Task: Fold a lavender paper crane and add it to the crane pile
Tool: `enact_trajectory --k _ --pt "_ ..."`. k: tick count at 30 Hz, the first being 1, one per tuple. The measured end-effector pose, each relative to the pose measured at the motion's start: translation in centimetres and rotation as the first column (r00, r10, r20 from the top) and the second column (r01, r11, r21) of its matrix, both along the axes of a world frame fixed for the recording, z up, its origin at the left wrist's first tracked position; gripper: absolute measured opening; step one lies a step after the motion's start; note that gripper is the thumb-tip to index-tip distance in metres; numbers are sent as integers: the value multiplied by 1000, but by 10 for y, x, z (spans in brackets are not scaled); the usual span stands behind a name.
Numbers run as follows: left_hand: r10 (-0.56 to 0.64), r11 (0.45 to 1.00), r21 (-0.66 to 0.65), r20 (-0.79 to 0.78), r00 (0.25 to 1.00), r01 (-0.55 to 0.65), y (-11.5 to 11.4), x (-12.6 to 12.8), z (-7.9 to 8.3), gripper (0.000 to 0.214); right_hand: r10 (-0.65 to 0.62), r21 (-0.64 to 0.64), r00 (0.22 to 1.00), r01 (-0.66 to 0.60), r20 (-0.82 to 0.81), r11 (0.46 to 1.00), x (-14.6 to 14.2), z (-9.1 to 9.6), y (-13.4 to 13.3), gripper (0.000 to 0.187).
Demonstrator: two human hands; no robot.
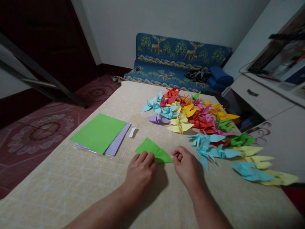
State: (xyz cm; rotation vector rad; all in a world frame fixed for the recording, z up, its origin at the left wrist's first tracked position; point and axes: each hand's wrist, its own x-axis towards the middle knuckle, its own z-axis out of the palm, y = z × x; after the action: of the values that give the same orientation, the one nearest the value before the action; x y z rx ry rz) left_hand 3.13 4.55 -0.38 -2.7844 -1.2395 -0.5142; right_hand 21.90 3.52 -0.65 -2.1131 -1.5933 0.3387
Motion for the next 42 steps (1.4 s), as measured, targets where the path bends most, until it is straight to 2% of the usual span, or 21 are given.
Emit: enact_trajectory --k 3,5,7,8,10,12,14,16,19,21,25,28,32,34,36,39,41,42 --pt "9 1000 9 51 999 -10 6 -3 1 13 -20 28 995 22 -95 999 0 -2 1 5" --pt "31 999 -19 179 983 -28 12 -7 1 16 -27 124 965 62 -260 990 1 -5 4 3" --pt "83 992 -124 404 911 -35 20 -10 3 17 -18 271 885 162 -466 949 3 -7 8 13" --pt "127 977 -214 530 838 -12 23 -11 4 15 0 331 832 220 -554 918 3 -8 10 19" --pt "293 890 -450 690 662 76 27 -12 6 15 71 395 733 279 -676 875 4 -7 12 30" --pt "498 734 -647 719 485 206 29 -10 8 19 193 420 644 217 -740 881 3 -6 13 38" --pt "648 570 -748 664 374 341 30 -8 10 23 307 426 548 100 -778 899 -1 -4 12 46" --pt "720 441 -778 605 341 448 29 -5 11 25 353 406 483 6 -801 914 -7 -2 11 52" --pt "752 318 -762 565 339 564 28 -4 12 27 384 399 459 -69 -801 914 -12 2 9 57" --pt "755 266 -739 559 342 619 27 -5 13 28 417 416 444 -105 -793 903 -12 5 8 59" --pt "741 233 -747 551 384 623 26 -6 13 29 369 358 349 -98 -862 929 -11 7 6 62" --pt "708 231 -798 530 466 556 26 -6 13 29 278 267 356 -81 -892 960 -12 3 9 55" --pt "662 268 -848 507 552 457 25 -3 9 28 211 225 491 -31 -845 974 -12 -6 13 46" --pt "639 311 -870 489 594 382 26 -3 7 26 181 210 558 -13 -810 978 -12 -8 14 42" --pt "591 414 -867 489 642 278 26 -3 3 23 159 193 606 -10 -779 981 -12 -9 14 37" --pt "441 682 -722 533 722 117 27 -6 -2 12 136 183 662 2 -737 983 -15 -10 15 30" --pt "280 827 -549 588 759 121 27 -7 -5 8 128 177 705 -3 -697 984 -18 -12 15 28" --pt "184 865 -473 612 769 170 27 -8 -7 11 128 171 728 -15 -673 985 -18 -13 16 27"
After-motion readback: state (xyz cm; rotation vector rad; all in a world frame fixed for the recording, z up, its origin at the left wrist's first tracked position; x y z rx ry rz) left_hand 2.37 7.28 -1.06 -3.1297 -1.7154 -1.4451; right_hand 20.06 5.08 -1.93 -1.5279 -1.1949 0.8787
